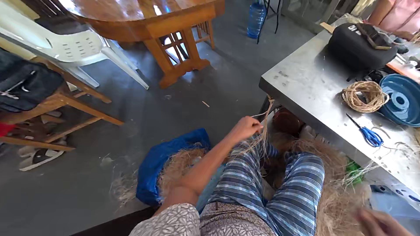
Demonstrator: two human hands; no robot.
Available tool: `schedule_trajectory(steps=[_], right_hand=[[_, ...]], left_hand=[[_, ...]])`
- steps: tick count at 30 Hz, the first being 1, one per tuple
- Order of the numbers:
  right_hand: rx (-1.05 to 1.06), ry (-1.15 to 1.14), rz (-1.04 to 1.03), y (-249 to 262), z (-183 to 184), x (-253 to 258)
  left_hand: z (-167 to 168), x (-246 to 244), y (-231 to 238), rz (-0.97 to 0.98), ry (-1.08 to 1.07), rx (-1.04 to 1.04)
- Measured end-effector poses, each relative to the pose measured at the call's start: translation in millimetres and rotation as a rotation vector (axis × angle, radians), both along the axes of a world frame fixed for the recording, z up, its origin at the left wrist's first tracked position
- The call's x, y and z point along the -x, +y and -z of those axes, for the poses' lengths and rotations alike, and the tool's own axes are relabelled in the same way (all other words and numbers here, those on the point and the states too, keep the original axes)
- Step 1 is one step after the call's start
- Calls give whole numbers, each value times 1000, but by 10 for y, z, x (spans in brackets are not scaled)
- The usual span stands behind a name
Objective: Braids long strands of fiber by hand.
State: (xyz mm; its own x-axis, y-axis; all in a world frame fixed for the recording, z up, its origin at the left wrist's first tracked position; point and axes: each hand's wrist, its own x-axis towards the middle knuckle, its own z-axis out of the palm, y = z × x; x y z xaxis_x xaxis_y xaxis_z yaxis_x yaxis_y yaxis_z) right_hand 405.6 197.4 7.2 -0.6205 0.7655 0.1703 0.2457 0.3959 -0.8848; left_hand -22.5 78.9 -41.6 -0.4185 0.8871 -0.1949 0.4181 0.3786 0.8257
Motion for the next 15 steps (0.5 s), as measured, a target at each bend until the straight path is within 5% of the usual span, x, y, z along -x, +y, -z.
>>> schedule_trajectory(steps=[7,15], right_hand=[[352,-204,-249,335,537,2096],[588,-164,121,631,964,3105]], left_hand=[[911,107,899,-427,-266,2],[888,59,906,-459,-476,-84]])
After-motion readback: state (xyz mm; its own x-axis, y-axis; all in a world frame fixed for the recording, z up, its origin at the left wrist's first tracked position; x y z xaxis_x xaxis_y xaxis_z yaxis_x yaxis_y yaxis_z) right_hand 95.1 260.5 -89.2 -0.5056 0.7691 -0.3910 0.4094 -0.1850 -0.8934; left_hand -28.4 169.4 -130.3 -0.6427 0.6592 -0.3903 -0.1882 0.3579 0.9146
